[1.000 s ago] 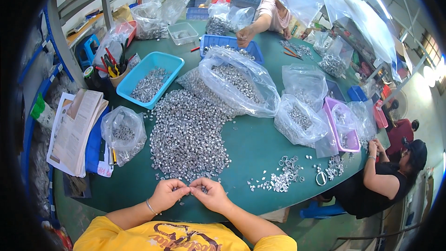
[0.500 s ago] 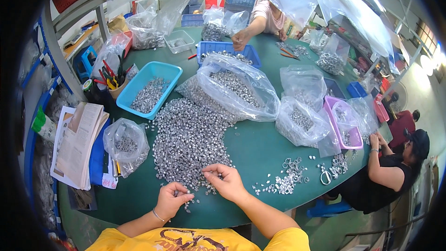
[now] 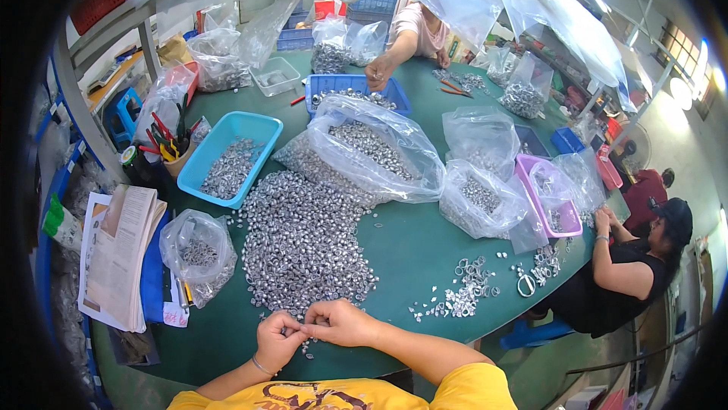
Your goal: The person sorts through a large pile of small silver metal components on a table by hand, picking up individual pieces to inspect them and grouping them together.
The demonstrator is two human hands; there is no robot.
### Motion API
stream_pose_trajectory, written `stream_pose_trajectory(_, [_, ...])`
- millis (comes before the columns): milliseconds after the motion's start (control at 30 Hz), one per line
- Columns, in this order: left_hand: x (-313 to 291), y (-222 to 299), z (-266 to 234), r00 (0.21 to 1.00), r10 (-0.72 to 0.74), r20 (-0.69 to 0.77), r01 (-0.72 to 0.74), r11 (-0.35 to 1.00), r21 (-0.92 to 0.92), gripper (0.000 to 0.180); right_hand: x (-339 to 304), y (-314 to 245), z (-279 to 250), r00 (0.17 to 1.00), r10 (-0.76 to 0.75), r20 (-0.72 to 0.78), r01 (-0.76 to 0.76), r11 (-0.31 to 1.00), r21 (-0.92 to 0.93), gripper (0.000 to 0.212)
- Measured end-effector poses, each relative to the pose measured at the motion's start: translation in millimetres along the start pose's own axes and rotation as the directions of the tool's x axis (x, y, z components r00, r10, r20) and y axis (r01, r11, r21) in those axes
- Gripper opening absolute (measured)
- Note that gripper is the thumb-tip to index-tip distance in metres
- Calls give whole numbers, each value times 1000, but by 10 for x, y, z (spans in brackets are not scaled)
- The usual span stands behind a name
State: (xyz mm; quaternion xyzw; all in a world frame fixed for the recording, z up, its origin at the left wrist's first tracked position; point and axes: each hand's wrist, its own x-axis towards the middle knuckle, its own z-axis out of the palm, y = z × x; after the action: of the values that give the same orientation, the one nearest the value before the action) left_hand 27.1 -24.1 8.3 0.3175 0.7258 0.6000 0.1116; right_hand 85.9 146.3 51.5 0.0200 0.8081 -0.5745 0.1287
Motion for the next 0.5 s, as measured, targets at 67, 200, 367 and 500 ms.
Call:
stream_pose_trajectory(67, [-17,-6,30,999,-39,-8,38,996,-83,19,-1,17,-7,1000,-17,22,12,981,195,14])
stream_pose_trajectory(200, [-24,63,41,985,-175,5,172,961,-216,20,32,260,-197,997,-49,64,-39,408,912,6])
stream_pose_trajectory(367, [-13,67,-8,972,-235,-13,227,952,-204,20,231,-171,-1010,903,75,-423,249,710,659,14])
stream_pose_trajectory(500, [-6,62,-29,974,-225,-43,211,955,-209,21,658,-604,-1994,556,7,-831,412,866,282,14])
